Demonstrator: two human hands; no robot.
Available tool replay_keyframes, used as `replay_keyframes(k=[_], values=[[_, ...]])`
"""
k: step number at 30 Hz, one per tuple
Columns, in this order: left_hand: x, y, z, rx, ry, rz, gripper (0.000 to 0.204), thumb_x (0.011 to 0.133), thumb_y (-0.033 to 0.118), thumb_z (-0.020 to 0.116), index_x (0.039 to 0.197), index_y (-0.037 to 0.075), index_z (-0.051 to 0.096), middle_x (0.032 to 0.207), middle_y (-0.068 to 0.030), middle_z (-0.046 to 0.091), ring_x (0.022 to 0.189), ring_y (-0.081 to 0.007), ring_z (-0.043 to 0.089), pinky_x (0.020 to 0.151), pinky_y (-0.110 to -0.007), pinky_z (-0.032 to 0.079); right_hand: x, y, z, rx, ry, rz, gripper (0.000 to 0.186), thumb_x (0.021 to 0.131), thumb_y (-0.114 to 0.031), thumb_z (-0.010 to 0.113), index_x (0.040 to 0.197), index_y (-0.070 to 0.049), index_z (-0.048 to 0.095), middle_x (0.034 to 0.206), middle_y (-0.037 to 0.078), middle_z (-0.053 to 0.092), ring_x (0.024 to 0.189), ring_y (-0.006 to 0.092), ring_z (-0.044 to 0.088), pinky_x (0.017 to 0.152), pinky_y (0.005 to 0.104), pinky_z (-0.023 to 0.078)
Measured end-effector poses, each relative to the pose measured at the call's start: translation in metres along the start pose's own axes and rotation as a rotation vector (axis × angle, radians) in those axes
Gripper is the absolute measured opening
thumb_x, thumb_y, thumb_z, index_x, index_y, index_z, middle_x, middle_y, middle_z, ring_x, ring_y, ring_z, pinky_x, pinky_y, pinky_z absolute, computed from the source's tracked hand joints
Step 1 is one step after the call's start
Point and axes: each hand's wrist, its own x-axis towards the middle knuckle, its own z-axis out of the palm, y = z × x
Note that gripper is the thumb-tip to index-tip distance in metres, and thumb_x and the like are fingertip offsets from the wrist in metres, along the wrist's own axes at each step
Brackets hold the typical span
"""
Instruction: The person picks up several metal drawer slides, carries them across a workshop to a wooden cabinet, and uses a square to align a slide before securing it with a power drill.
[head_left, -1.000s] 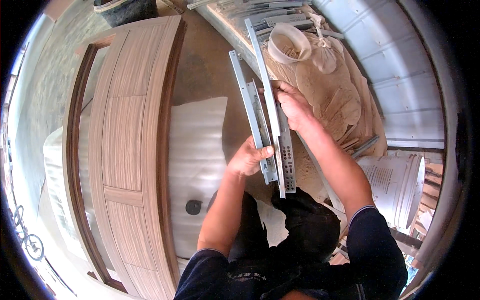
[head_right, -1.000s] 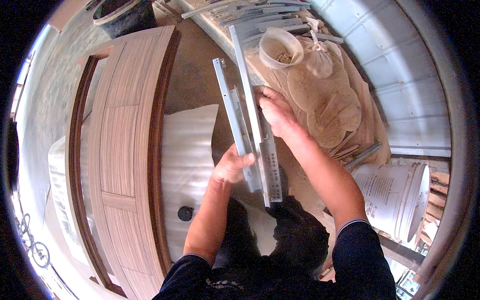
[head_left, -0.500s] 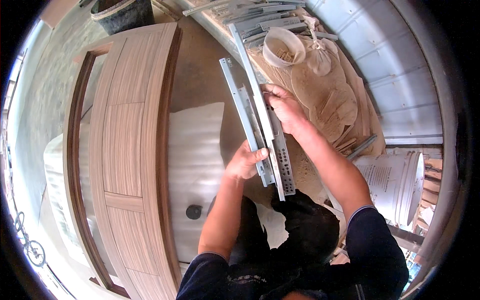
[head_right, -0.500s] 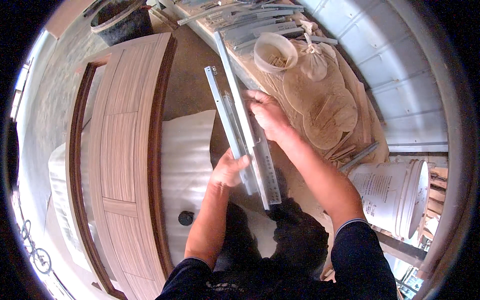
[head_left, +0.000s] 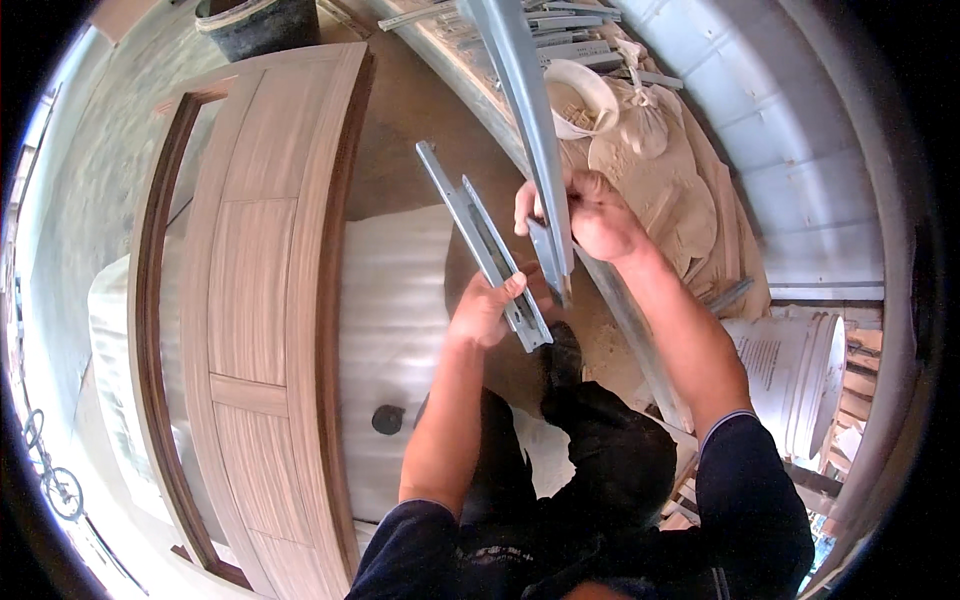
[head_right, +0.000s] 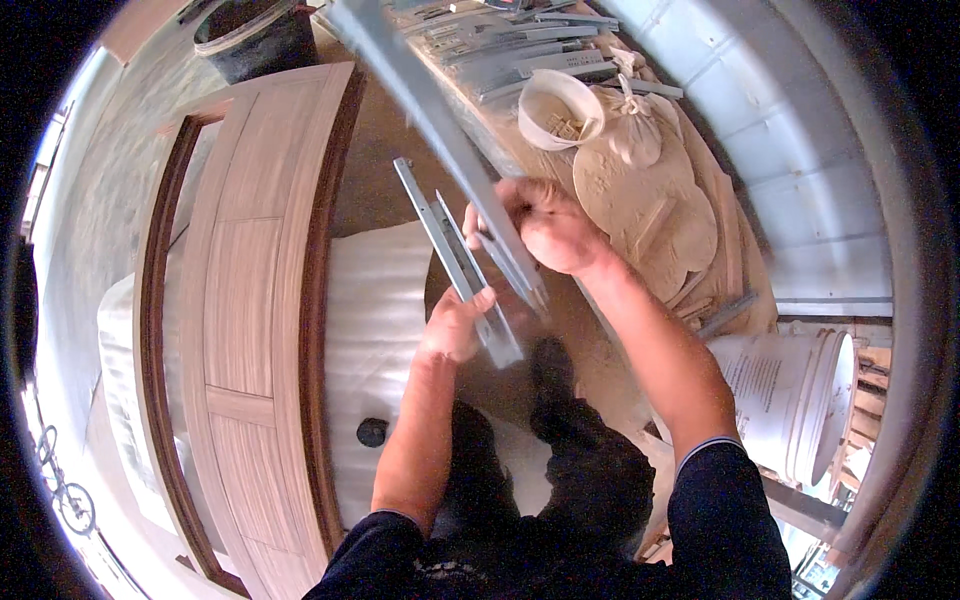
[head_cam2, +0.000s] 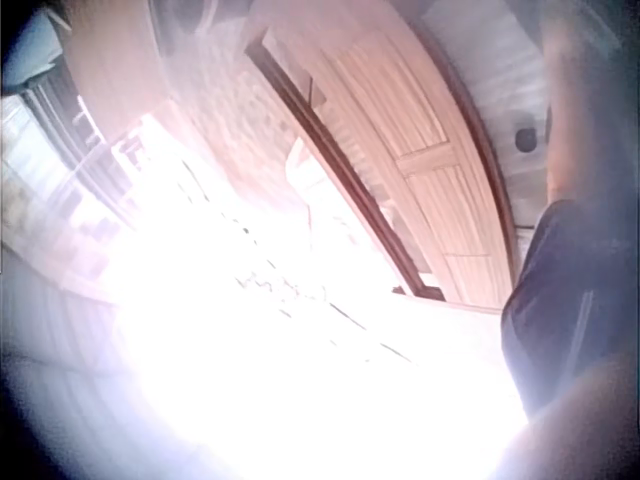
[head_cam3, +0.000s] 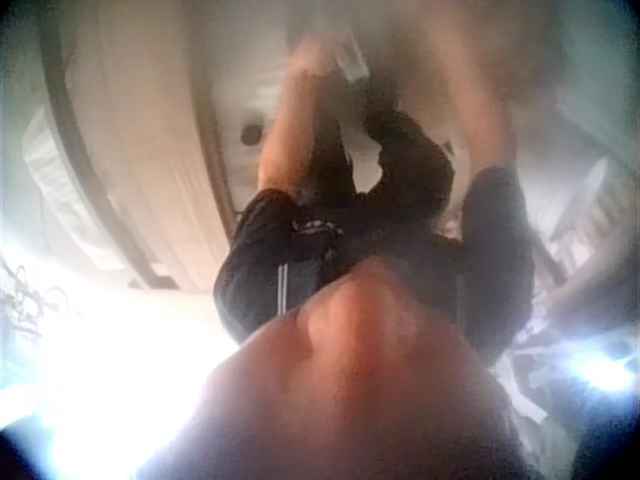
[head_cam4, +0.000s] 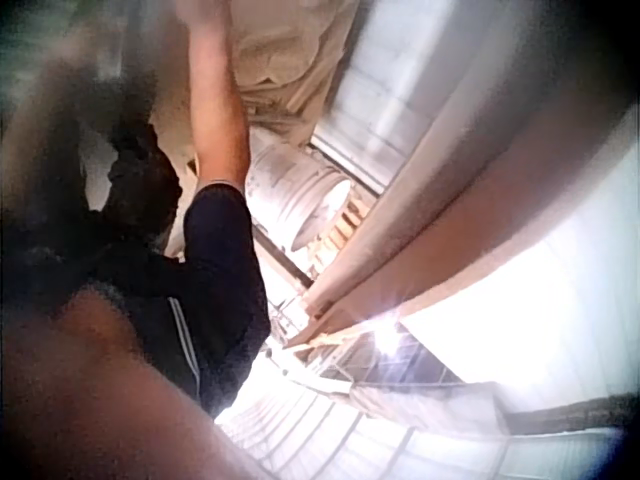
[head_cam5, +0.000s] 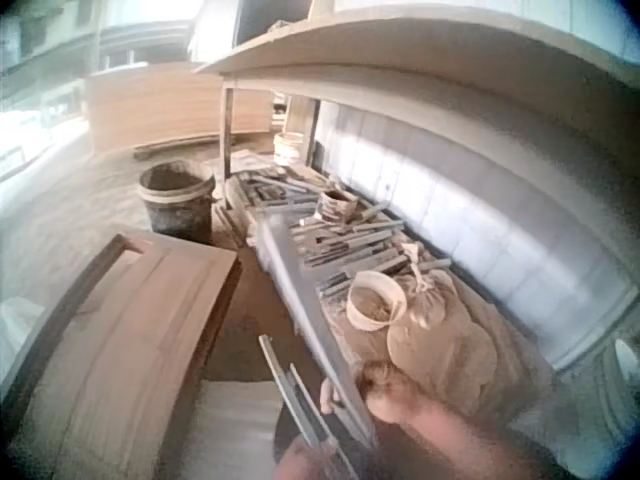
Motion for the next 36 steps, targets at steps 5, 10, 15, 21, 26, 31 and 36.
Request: replay_keyframes(k=[5, 10, 15, 21, 26, 31, 36], values=[[-0.015, 0.008, 0.006, -0.182, -0.004, 0.023, 0.040, 0.098, 0.021, 0.067, 0.129, 0.001, 0.052, 0.121, -0.0136, 0.061, 0.107, -0.0270, 0.064, 0.090, -0.041, 0.056, -0.023, 0.014, 0.016, -0.074, -0.355, 0.032, 0.014, 0.084, 0.010, 0.061, 0.082, -0.002, 0.068, 0.092, 0.009, 0.071, 0.085, 0.0176, 0.066, 0.080, 0.0335, 0.053], [-0.001, -0.013, -0.032, -0.301, -0.123, 0.072, 0.035, 0.098, 0.017, 0.066, 0.127, 0.004, 0.054, 0.109, -0.0113, 0.065, 0.101, -0.0253, 0.066, 0.088, -0.039, 0.058, -0.026, 0.004, 0.048, -0.385, -0.582, -0.042, 0.014, 0.082, 0.007, 0.058, 0.078, -0.005, 0.064, 0.088, 0.007, 0.071, 0.088, 0.0232, 0.068, 0.085, 0.0365, 0.051], [-0.003, -0.012, -0.033, -0.244, -0.046, 0.069, 0.046, 0.095, 0.019, 0.071, 0.134, 0.004, 0.052, 0.111, -0.0128, 0.066, 0.101, -0.0268, 0.067, 0.087, -0.042, 0.059, -0.027, -0.010, 0.073, -0.710, -0.752, -0.099, 0.009, 0.079, -0.005, 0.059, 0.072, -0.011, 0.061, 0.079, 0.003, 0.066, 0.087, 0.0240, 0.065, 0.100, 0.0450, 0.041], [-0.007, -0.005, -0.026, -0.190, -0.036, 0.143, 0.057, 0.090, 0.022, 0.077, 0.137, 0.003, 0.051, 0.110, -0.0097, 0.066, 0.100, -0.0229, 0.067, 0.085, -0.040, 0.059, -0.049, -0.010, 0.067, -1.183, -0.820, -0.153, 0.010, 0.076, -0.005, 0.068, 0.080, -0.013, 0.063, 0.119, 0.002, 0.062, 0.129, 0.0267, 0.050, 0.115, 0.0606, 0.026], [0.001, 0.003, -0.006, -0.062, -0.027, 0.246, 0.066, 0.080, 0.030, 0.087, 0.131, 0.003, 0.056, 0.109, -0.0040, 0.067, 0.097, -0.0176, 0.066, 0.084, -0.033, 0.058, -0.086, 0.032, 0.045, -0.909, 0.147, 0.077, 0.096, 0.071, -0.017, 0.086, 0.152, -0.008, 0.036, 0.152, 0.021, 0.036, 0.140, 0.0364, 0.038, 0.117, 0.0449, 0.031], [-0.002, 0.002, -0.011, -0.063, -0.027, 0.232, 0.063, 0.081, 0.028, 0.086, 0.130, 0.003, 0.056, 0.108, -0.0047, 0.068, 0.099, -0.0190, 0.067, 0.087, -0.036, 0.059, -0.078, 0.038, 0.043, -0.288, 0.106, 0.429, 0.072, 0.078, 0.000, 0.065, 0.147, -0.001, 0.044, 0.132, 0.007, 0.058, 0.122, 0.0164, 0.053, 0.106, 0.0315, 0.041], [-0.002, 0.006, -0.006, -0.061, -0.017, 0.234, 0.065, 0.082, 0.028, 0.086, 0.132, 0.002, 0.053, 0.114, -0.0077, 0.066, 0.101, -0.0239, 0.067, 0.084, -0.043, 0.061, -0.079, 0.058, 0.025, -0.217, 0.145, 0.304, 0.070, 0.081, 0.008, 0.055, 0.149, 0.000, 0.041, 0.136, 0.008, 0.058, 0.124, 0.0149, 0.053, 0.108, 0.0297, 0.040]])
